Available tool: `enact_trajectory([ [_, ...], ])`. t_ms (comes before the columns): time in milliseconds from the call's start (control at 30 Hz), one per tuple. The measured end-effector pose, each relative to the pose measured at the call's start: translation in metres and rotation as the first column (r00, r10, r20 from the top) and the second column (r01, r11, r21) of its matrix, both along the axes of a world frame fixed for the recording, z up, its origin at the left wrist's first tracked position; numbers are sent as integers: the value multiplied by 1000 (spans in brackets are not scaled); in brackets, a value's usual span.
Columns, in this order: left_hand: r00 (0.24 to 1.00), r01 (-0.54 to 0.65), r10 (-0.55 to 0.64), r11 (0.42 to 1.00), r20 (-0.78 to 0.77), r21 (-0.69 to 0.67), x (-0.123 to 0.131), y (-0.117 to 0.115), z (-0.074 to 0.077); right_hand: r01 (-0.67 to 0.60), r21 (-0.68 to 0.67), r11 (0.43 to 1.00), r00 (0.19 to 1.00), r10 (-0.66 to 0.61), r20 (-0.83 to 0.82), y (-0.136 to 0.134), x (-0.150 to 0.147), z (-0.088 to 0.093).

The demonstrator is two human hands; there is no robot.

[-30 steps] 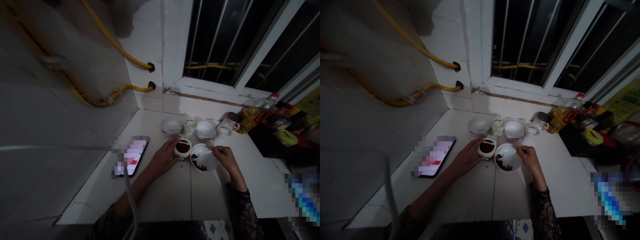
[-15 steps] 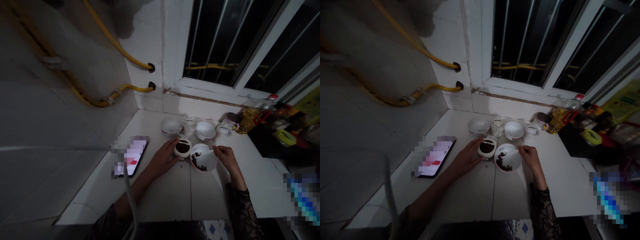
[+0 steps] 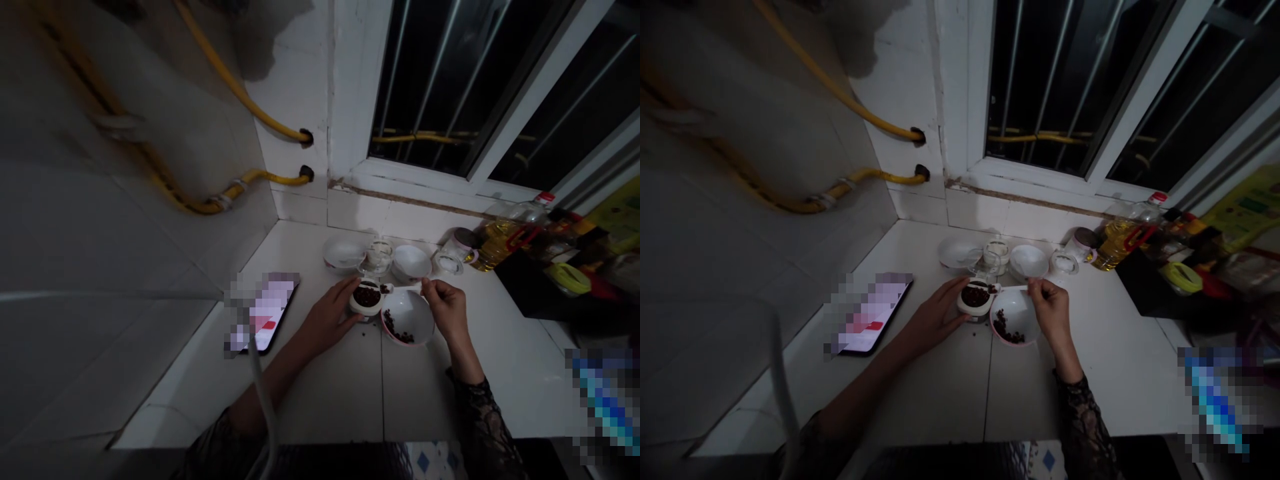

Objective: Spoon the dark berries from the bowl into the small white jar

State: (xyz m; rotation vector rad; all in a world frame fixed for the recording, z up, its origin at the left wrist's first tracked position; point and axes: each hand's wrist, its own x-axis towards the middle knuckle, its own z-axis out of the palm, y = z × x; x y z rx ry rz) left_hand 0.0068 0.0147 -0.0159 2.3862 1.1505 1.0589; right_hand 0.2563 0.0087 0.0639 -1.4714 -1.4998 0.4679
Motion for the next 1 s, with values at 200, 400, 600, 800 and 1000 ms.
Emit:
enact_trajectory([
  [200, 1000, -1, 1, 1000, -13, 1, 0, 1, -1, -177, 358, 917, 868, -26, 496, -9, -21, -6],
  [400, 1000, 10, -10, 1000, -14, 2, -1, 1, -3, -242, 511, 825, 812, -116, 572, -14, -12, -5],
  [600, 1000, 17, -17, 1000, -2, 10, -2, 1, -2, -13, 167, 986, 842, -79, 534, -8, 26, -6],
  [800, 1000, 11, -11, 1000, -4, 6, -1, 0, -1, 107, -123, 987, 765, -3, 644, -7, 55, -13],
  [1000, 1000, 0, 0, 1000, 3, -13, -1, 0, 0, -47, -278, 959, 839, 189, 511, -8, 32, -16],
])
